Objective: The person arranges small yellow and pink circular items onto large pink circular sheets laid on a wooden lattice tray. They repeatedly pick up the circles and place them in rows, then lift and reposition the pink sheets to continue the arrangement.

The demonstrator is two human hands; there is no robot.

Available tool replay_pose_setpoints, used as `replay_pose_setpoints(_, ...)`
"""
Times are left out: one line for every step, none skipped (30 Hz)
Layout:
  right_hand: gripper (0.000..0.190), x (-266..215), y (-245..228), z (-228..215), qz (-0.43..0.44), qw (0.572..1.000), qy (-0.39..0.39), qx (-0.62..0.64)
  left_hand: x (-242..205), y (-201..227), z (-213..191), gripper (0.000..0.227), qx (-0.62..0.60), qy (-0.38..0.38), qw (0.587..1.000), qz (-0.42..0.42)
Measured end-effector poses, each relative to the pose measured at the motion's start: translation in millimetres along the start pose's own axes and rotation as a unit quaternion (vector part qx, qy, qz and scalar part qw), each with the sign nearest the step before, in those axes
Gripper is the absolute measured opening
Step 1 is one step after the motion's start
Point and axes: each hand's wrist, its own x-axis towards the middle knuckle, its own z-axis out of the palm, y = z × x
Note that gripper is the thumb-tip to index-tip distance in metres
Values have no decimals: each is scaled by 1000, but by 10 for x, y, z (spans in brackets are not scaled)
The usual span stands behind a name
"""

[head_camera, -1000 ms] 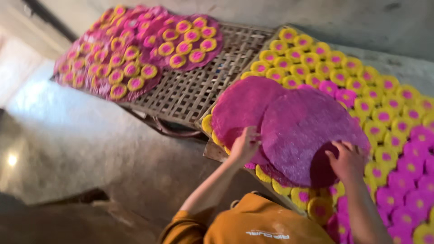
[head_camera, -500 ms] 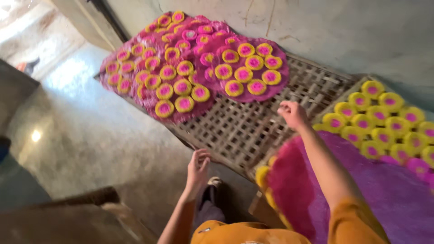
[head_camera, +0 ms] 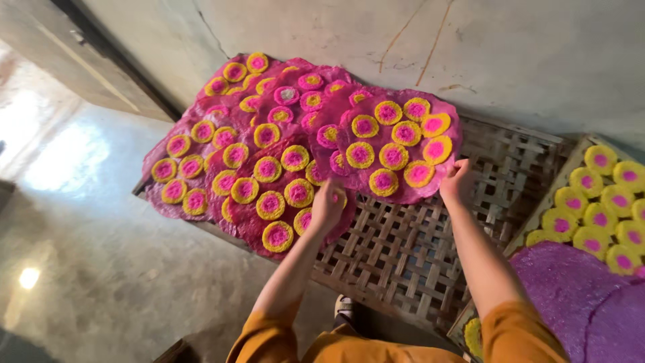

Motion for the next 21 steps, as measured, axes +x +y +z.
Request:
replay_pose_setpoints(11,-43,34,-50,-21,999,22,12,287,-34,98,26,22,17,1000,13)
replay_pose_setpoints(12,-108,62,-129,-43,998,43,24,519,-47,198,40,43,35,998,26)
replay_pose_setpoints(14,-231,101,-238,-13,997,32,64,694,-44,286,39,62,32,997,29)
replay_pose_setpoints(16,-380,166,-365,17,994,21,105,836,-21,378,39,80,29,996,32)
replay_pose_setpoints(17,-517,225,-502,60,992,-10,115,983,15,471,39,97,27,994,37)
replay_pose_setpoints(19,-654,288,-640,102,986,-42,126,1100,61,573,41,123,24,991,45)
replay_pose_setpoints(24,-800,342,-753,176,950,-94,238,1190,88,645,42,149,20,987,53)
replay_pose_setpoints(34,-913,394,-860,244,894,-143,347,1259,117,733,44,175,17,983,62)
replay_pose_setpoints(39,-1011,439,-962,236,887,-157,366,1272,161,873,48,203,-7,979,33)
replay_pose_setpoints(45,-1098,469,-1054,227,879,-171,383,1275,200,1018,53,233,-31,972,4)
replay_pose_setpoints(50,-1149,474,-1113,217,870,-187,402,1320,211,1118,59,263,-51,963,-24)
replay_pose_setpoints(48,-1186,476,-1177,251,861,-200,394,1360,216,1204,57,269,-61,961,-34)
replay_pose_setpoints(46,-1228,449,-1220,285,851,-212,387,1398,212,1250,55,276,-71,958,-42)
replay_pose_setpoints(44,-1260,391,-1258,317,839,-225,381,1415,229,1261,53,283,-80,954,-50)
replay_pose_setpoints(43,-1309,309,-1304,320,835,-225,388,1388,246,1248,41,280,-112,952,-56)
replay_pose_setpoints(43,-1333,212,-1369,322,831,-225,394,1353,274,1204,42,279,-143,948,-62)
replay_pose_setpoints(43,-1280,103,-1435,321,829,-218,403,1381,361,1162,43,262,-107,959,-23)
replay_pose_setpoints(46,-1234,0,-1548,332,823,-212,410,1388,483,1094,43,243,-71,967,16)
replay_pose_setpoints(49,-1204,-106,-1684,345,817,-200,418,1396,671,1002,42,202,-81,973,83)
replay_pose_setpoints(50,-1124,-205,-1816,342,807,-187,443,1397,883,884,41,159,-92,972,147)
replay_pose_setpoints(50,-1160,-264,-2012,346,796,-171,466,1288,1079,782,54,150,-146,969,133)
